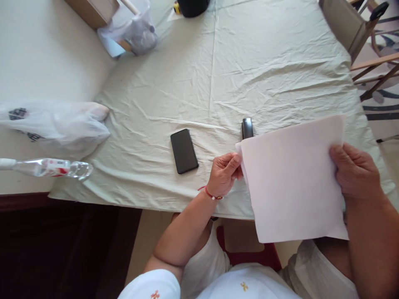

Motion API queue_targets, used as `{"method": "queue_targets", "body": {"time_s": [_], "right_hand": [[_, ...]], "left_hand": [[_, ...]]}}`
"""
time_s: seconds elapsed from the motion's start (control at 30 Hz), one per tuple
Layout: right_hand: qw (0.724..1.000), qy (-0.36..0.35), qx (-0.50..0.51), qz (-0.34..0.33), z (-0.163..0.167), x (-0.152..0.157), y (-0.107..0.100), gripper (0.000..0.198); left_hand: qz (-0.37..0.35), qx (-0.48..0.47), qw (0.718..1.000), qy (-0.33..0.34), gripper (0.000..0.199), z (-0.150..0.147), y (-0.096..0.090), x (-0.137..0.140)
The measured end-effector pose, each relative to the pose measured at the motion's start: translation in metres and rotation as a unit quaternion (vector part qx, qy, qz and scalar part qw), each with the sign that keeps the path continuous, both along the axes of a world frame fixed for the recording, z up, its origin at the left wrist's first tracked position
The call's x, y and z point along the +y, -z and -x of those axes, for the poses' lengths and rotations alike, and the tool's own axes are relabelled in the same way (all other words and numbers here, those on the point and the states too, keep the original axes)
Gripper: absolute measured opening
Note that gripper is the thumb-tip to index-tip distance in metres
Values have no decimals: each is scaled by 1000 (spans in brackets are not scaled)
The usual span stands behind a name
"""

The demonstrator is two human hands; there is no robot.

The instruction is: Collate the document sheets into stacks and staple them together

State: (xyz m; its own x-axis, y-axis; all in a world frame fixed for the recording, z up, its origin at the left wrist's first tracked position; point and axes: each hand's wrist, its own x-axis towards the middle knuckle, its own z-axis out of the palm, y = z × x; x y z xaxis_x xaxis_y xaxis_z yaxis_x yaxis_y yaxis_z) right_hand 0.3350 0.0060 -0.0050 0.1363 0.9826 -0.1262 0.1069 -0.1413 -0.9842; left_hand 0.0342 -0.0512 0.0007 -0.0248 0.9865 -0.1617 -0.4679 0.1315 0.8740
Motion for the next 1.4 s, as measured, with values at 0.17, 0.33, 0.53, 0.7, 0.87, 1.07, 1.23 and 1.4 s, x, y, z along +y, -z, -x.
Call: {"method": "queue_targets", "body": {"time_s": [0.17,0.33,0.53,0.7,0.87,1.07,1.23,1.4], "right_hand": [[1000,-6,-1,4,1,-1,-2,37],[999,-36,-11,-4,-2,-1,1,37],[998,-50,-37,-24,0,0,1,37],[997,-55,-46,-37,0,-2,-1,38],[995,-61,-61,-45,-1,-2,-1,41],[994,-73,-73,-48,3,-4,-7,46],[994,-73,-69,-46,8,-5,-12,48],[992,-74,-86,-54,8,-5,-11,52]], "left_hand": [[-12,35,999,-23,50,-1,5,1],[-36,133,989,-63,39,-2,12,-1],[-14,175,982,-66,51,-5,5,-1],[-9,160,986,-50,55,-5,4,2],[3,143,989,-48,53,-6,4,2],[19,129,989,-62,52,-9,6,3],[27,122,990,-61,44,-10,7,3],[26,144,987,-72,32,-10,3,1]]}}
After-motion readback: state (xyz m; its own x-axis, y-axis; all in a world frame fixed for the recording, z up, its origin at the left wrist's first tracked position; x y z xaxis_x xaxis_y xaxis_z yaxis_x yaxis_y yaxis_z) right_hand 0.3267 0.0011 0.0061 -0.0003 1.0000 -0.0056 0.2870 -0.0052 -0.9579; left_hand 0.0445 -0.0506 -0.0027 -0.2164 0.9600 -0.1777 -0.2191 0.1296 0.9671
